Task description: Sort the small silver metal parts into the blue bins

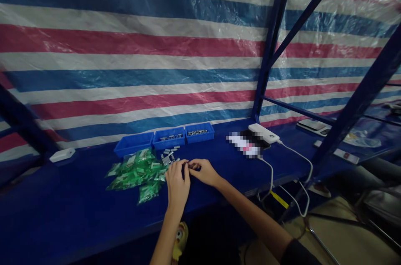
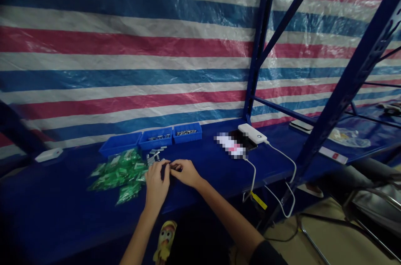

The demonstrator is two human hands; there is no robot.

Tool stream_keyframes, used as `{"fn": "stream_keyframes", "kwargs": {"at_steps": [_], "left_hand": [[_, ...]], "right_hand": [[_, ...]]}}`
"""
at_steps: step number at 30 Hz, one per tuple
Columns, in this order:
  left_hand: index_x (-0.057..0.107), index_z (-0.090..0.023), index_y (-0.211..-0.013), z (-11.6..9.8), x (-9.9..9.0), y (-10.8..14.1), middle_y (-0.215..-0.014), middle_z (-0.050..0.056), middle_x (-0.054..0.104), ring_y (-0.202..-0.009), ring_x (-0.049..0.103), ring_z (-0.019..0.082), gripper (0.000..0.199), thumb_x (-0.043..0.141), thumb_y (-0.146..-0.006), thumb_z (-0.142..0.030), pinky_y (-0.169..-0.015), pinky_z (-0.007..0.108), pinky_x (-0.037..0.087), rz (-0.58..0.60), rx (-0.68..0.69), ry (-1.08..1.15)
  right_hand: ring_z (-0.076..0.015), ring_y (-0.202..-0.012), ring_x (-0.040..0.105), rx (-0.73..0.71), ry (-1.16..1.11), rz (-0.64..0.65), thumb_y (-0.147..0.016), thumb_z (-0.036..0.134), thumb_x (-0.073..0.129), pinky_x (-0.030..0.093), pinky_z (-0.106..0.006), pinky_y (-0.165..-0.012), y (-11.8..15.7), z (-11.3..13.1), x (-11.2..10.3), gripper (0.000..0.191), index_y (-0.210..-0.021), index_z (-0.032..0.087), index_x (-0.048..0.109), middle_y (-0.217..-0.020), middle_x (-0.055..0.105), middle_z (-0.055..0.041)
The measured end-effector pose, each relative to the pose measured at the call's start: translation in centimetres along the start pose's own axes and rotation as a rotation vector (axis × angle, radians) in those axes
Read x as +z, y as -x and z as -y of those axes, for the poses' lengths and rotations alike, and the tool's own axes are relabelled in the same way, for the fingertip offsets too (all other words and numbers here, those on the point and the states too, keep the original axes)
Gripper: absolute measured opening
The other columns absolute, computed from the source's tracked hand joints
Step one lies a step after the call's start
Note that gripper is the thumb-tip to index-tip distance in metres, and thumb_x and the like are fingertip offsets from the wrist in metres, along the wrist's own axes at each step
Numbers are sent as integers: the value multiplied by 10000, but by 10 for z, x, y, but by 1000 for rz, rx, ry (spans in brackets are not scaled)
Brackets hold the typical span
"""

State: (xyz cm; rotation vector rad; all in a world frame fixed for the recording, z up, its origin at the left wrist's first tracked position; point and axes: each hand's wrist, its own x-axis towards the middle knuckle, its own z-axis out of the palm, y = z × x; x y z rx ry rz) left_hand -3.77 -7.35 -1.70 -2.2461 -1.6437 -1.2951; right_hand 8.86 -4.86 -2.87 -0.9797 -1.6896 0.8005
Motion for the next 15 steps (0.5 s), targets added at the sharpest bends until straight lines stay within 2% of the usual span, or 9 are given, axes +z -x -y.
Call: {"fn": "stream_keyframes", "kwargs": {"at_steps": [12, 15], "left_hand": [[539, -185, -1016, 3, 2, 1, -1008, 90, 616, -976, 538, 236, 241, 359, -872, -253, -819, 374, 391, 11, -48, 5], [535, -177, -1055, 1, 1, 2, -1003, 97, 612, -944, 535, 240, 267, 363, -864, -250, -807, 377, 387, 6, -76, -80]], "right_hand": [[-97, -572, 538, 34, -89, -79, -725, 350, 610, 419, -202, -548, -1, 1, -2, 234, -870, 190, 700, -716, 671, -8], [-102, -573, 544, 60, -111, -144, -719, 354, 614, 426, -206, -541, -3, -3, -1, 246, -873, 180, 692, -708, 664, -15]]}}
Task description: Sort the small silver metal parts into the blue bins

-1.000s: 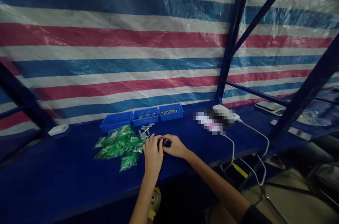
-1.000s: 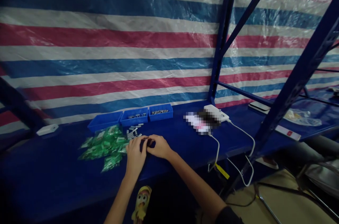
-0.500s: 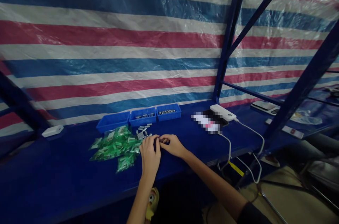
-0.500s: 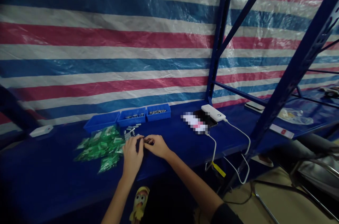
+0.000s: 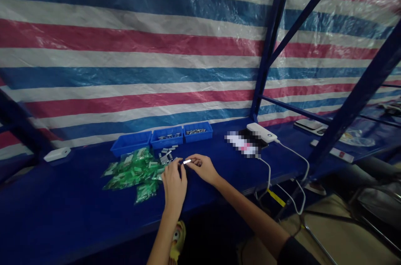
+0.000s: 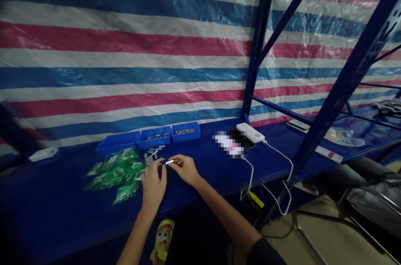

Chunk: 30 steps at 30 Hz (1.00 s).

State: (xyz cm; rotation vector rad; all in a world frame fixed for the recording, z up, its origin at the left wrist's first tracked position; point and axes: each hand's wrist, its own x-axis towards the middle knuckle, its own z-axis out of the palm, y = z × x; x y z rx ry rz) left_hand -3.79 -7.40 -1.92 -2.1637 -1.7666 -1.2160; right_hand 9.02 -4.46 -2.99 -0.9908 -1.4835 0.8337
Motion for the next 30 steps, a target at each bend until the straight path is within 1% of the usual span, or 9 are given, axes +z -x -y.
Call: {"fn": "stream_keyframes", "kwargs": {"at_steps": [3, 5, 9, 13, 17, 20, 22, 26, 30], "left_hand": [[541, -161, -1069, -4, -1, 3, -999, 116, 594, -939, 505, 276, 292, 392, -836, -254, -784, 398, 374, -28, -80, -211], [552, -144, -1047, -6, -1, 6, -985, 128, 578, -939, 490, 291, 296, 408, -818, -263, -764, 399, 371, -27, -116, -327], [563, -131, -1007, -7, 1, 10, -968, 127, 561, -922, 498, 285, 281, 416, -809, -265, -752, 390, 375, 3, -132, -394], [562, -134, -997, -5, 3, 8, -972, 125, 564, -930, 517, 284, 257, 423, -809, -240, -775, 398, 387, 41, -112, -311], [538, -155, -1023, -3, 2, 5, -1024, 122, 555, -982, 533, 257, 240, 407, -833, -219, -818, 386, 399, 20, -57, -103], [509, -172, -1044, -3, 0, 3, -1046, 108, 552, -1013, 533, 237, 234, 382, -864, -249, -828, 376, 408, 1, -3, 34], [499, -173, -1020, -3, 0, 3, -997, 94, 565, -974, 548, 227, 219, 377, -875, -283, -809, 375, 417, -10, -1, 86], [495, -171, -877, -3, -1, 2, -845, 68, 562, -838, 563, 218, 211, 362, -884, -335, -751, 369, 427, -29, -41, 92], [512, -177, -826, -1, -1, 1, -822, 66, 546, -823, 555, 229, 270, 306, -900, -336, -716, 369, 425, 28, -21, 26]], "right_hand": [[-101, -551, 536, 33, -23, -102, -723, 358, 605, 439, -216, -543, -2, -4, 0, 255, -877, 169, 683, -673, 646, -16], [-101, -541, 528, 56, -30, -142, -724, 359, 604, 440, -219, -540, -3, -4, -1, 260, -875, 162, 680, -652, 631, -14], [-106, -540, 520, 87, -36, -165, -714, 358, 614, 432, -223, -530, -2, 0, -1, 260, -865, 157, 681, -632, 611, -13], [-110, -545, 520, 90, -27, -165, -711, 352, 616, 438, -232, -542, 0, 2, -2, 263, -874, 157, 683, -656, 623, -21], [-115, -582, 538, 83, -14, -160, -725, 336, 603, 443, -236, -570, 0, 2, -3, 271, -915, 160, 683, -724, 647, -36], [-112, -603, 541, 63, -34, -108, -756, 325, 571, 433, -226, -565, 0, 2, -3, 279, -968, 175, 674, -771, 651, -38], [-109, -607, 539, 42, -62, -52, -761, 317, 568, 423, -217, -552, 1, 2, -3, 278, -980, 179, 670, -769, 646, -35], [-103, -612, 527, 10, -67, 27, -742, 301, 594, 387, -201, -518, 1, 1, -3, 243, -936, 185, 681, -750, 633, -27], [-97, -620, 517, -12, -37, 71, -736, 276, 595, 350, -196, -505, 2, 4, -3, 213, -908, 187, 684, -746, 625, -19]]}}
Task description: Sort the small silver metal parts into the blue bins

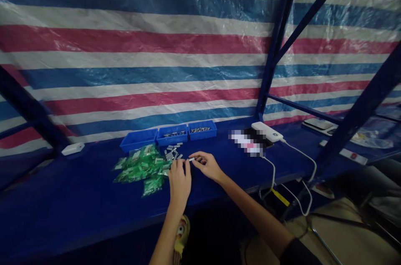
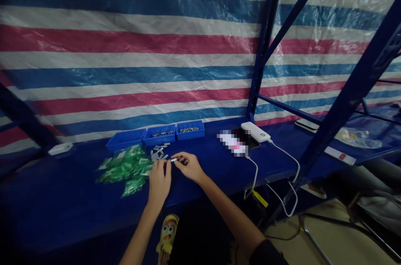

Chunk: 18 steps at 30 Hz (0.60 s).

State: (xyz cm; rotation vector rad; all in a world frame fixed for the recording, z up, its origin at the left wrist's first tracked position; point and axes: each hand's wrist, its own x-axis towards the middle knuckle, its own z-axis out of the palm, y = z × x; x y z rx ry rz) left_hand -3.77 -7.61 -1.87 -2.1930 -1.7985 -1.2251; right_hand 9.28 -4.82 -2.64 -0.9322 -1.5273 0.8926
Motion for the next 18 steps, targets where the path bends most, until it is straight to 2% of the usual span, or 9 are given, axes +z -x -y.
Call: {"fn": "stream_keyframes", "kwargs": {"at_steps": [6, 18], "left_hand": [[520, -182, -831, 4, 1, -1, -841, 65, 549, -849, 553, 232, 254, 327, -894, -335, -735, 365, 418, 1, -5, 53], [469, -196, -782, 8, 5, -3, -766, 35, 528, -756, 536, 194, 215, 375, -875, -365, -709, 327, 417, -47, -17, 202]], "right_hand": [[-81, -583, 493, -1, -1, 20, -721, 257, 597, 313, -192, -486, 0, 2, 1, 184, -873, 173, 659, -716, 612, -5], [-95, -609, 538, -9, 33, 67, -685, 190, 601, 348, -198, -518, 1, 3, 0, 42, -716, 162, 609, -708, 624, -2]]}}
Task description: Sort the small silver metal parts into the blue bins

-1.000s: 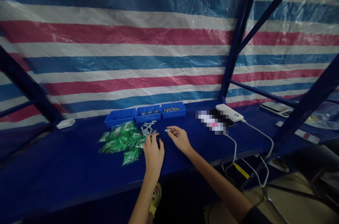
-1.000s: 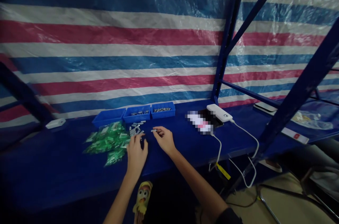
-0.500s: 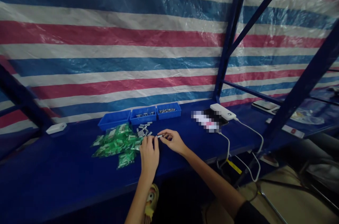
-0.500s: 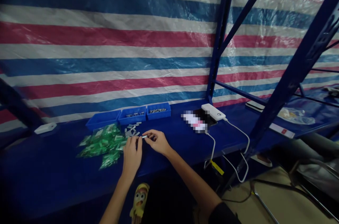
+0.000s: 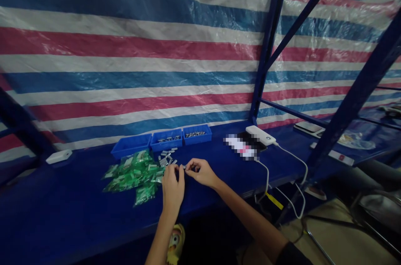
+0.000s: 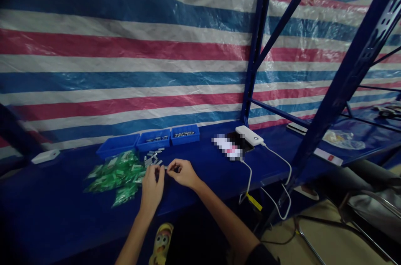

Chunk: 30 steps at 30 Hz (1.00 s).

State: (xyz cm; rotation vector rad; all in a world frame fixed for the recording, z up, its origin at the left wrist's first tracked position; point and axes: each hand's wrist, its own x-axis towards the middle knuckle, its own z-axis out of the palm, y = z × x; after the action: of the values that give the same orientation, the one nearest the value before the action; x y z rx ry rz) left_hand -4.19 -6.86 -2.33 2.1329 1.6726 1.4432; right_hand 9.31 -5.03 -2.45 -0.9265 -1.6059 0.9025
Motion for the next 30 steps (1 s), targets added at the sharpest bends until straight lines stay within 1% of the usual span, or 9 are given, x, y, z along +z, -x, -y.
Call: {"fn": "stream_keyframes", "kwargs": {"at_steps": [8, 15, 19, 22, 25, 27, 30], "left_hand": [[482, -197, -774, -2, 0, -1, -770, 35, 530, -783, 543, 196, 203, 389, -870, -350, -717, 327, 420, 5, 77, 7], [493, -195, -765, -4, 0, -2, -770, 40, 543, -790, 551, 201, 201, 386, -870, -329, -708, 328, 425, 5, 83, -28], [511, -190, -780, -3, -1, -2, -792, 52, 561, -808, 558, 215, 217, 379, -869, -337, -720, 345, 427, -4, 69, -63], [522, -187, -784, -3, -1, -1, -810, 63, 571, -808, 565, 225, 231, 370, -874, -336, -723, 360, 424, -3, 33, -95], [536, -185, -775, -3, -1, -1, -809, 67, 573, -797, 569, 225, 240, 371, -873, -329, -717, 361, 427, 15, -1, -102], [548, -185, -768, -1, 0, -2, -803, 67, 572, -789, 568, 224, 256, 368, -871, -334, -711, 360, 430, 18, 0, -97], [571, -184, -772, 1, 1, -1, -808, 68, 572, -808, 563, 229, 288, 349, -874, -336, -727, 370, 427, 30, 16, -128]], "right_hand": [[-77, -559, 480, -38, 42, 37, -659, 107, 548, 358, -194, -529, 0, -6, 1, 103, -715, 163, 614, -681, 604, 19], [-76, -555, 483, -33, 44, 22, -662, 103, 538, 357, -193, -522, -1, -5, 1, 113, -716, 161, 619, -684, 612, 17], [-84, -593, 511, -15, 38, 30, -679, 128, 547, 364, -191, -527, -1, -3, 1, 83, -723, 160, 611, -696, 609, 11], [-90, -623, 530, 1, 4, 27, -699, 169, 568, 353, -187, -514, 0, -1, 2, 75, -767, 166, 602, -711, 601, 7], [-92, -634, 530, 10, -27, 21, -718, 213, 587, 345, -188, -507, 0, 0, 3, 150, -862, 178, 610, -732, 603, 1], [-88, -611, 511, 12, -18, 23, -737, 243, 584, 346, -192, -502, 0, 1, 2, 194, -916, 185, 627, -728, 602, -1], [-84, -587, 493, 18, 12, 7, -759, 292, 575, 361, -196, -504, 0, 2, 2, 219, -934, 189, 656, -722, 601, -5]]}}
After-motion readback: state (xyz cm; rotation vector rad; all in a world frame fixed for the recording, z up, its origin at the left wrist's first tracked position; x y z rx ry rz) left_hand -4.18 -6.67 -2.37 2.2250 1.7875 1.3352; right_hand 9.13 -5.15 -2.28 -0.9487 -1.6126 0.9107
